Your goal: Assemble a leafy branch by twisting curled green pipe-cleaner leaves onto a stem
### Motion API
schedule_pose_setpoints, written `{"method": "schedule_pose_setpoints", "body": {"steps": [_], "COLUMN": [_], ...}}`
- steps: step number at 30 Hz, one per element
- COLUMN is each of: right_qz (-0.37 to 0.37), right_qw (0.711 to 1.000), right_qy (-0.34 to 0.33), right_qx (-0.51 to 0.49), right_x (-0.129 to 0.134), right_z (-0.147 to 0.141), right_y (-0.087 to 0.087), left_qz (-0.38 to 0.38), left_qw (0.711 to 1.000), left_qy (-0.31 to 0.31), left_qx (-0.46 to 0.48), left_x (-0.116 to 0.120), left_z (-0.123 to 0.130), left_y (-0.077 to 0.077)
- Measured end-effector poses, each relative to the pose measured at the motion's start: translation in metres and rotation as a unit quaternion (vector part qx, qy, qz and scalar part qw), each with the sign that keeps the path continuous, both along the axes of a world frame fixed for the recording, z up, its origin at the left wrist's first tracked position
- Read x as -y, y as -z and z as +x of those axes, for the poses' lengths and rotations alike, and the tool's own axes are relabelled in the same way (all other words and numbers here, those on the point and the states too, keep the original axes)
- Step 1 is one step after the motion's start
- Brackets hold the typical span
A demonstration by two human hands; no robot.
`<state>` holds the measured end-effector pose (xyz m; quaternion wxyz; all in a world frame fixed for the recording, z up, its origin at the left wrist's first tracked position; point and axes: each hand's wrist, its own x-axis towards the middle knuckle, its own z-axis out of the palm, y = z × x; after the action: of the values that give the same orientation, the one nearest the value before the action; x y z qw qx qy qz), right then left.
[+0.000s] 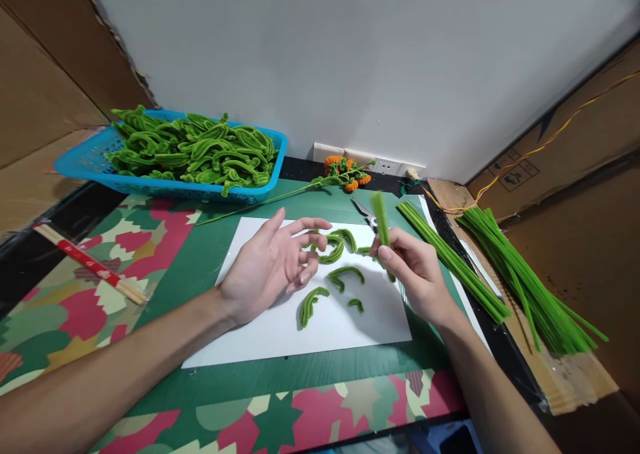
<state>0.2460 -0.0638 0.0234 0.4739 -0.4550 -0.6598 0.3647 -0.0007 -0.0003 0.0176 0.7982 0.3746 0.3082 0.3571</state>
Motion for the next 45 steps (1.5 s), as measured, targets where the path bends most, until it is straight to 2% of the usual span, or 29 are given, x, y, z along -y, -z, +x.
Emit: {"method": "schedule_pose_setpoints", "body": {"steps": [5,9,12,16,23,30,37,45], "right_qz": [-0.044,-0.059,-0.045,0.011,0.054,0.095,0.089,0.113], "right_qw": [0.986,0.976,0.983,0.995,0.997,0.991,0.993,0.989], "right_qy": [-0.016,-0.057,-0.045,-0.01,0.031,0.091,0.068,0.051], "right_qx": [-0.162,-0.2,-0.174,-0.1,-0.043,-0.008,0.027,0.077], "right_x": [-0.002,0.001,0.005,0.006,0.005,0.005,0.007,0.008], "right_z": [-0.003,-0.012,-0.021,-0.031,-0.032,-0.026,-0.03,-0.029], "right_y": [0.005,0.006,0.008,0.012,0.012,0.014,0.013,0.016], "left_qz": [-0.042,-0.043,-0.043,-0.047,0.0,0.027,0.094,0.113], "left_qw": [0.998,0.996,0.992,0.989,0.996,0.996,0.991,0.987], "left_qy": [0.032,0.08,0.115,0.134,0.089,0.084,0.047,0.018], "left_qx": [0.02,-0.01,-0.002,0.035,0.004,0.001,-0.086,-0.115], "left_x": [0.003,0.003,0.004,0.007,0.012,0.011,0.012,0.01], "left_z": [0.001,-0.002,-0.005,-0.004,0.0,0.002,0.003,0.003], "left_y": [-0.008,-0.006,-0.001,0.002,-0.002,0.005,0.013,0.012]}}
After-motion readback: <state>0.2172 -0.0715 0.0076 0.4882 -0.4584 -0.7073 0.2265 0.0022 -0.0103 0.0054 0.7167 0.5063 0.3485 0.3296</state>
